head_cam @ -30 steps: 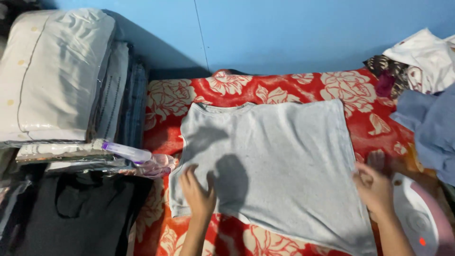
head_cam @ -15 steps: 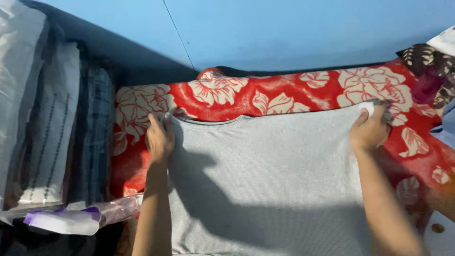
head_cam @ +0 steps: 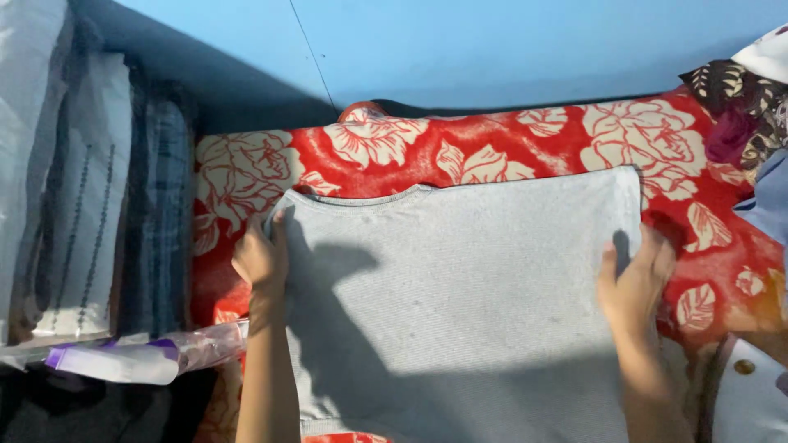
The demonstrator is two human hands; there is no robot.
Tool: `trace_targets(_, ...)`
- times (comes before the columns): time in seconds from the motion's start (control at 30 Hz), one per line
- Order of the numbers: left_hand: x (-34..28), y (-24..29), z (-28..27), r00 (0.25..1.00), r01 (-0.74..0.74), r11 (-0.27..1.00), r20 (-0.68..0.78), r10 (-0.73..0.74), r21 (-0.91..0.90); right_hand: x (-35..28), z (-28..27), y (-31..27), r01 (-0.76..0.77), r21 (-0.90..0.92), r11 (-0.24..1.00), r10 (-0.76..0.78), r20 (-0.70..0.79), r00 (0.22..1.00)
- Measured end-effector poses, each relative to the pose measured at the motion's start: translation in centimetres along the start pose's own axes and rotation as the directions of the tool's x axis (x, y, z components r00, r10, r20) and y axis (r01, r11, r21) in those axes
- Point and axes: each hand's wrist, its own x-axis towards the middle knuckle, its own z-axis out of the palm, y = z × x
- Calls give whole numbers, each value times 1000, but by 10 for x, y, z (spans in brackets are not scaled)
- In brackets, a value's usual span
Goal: The person lays a gray sleeveless top on a floral-patterned surface, sprays it with water, and irons it with a pink iron. They flip the garment to iron the other side, then fold it neatly and place it on a stack of other clothes.
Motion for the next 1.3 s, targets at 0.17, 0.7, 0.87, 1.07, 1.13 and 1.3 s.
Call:
trace_targets(0.17, -3, 20, -1, 917, 41, 998, -399, -22, 38, -74, -35, -29, 122, -94, 988, -118, 39, 992)
trace_targets(0.7, -190, 66, -77, 735, -291, 942, -670, 109, -165, -154, -63, -55, -52, -128, 990, 64, 90, 994)
trace_targets(0.87, -130, -21, -111, 698, 78, 975, -687, -201, -206, -192, -97, -116, -19, 288, 958, -4, 79, 997)
trace_targets(1.07, -150, 1, -158, 761, -380, 863, -643, 86, -334, -200, -132, -183, 10, 493, 870, -148, 242, 959)
trace_targets(1.13, -194, 50, -197, 796, -481, 791, -566, 213, -378, -177, -172, -231, -83, 626, 775, -179, 343, 922)
trace_targets(1.3, -316, 143, -202, 848, -529, 665, -296, 439, -528, -162, -164, -274, -76, 921, 383, -275, 192, 942)
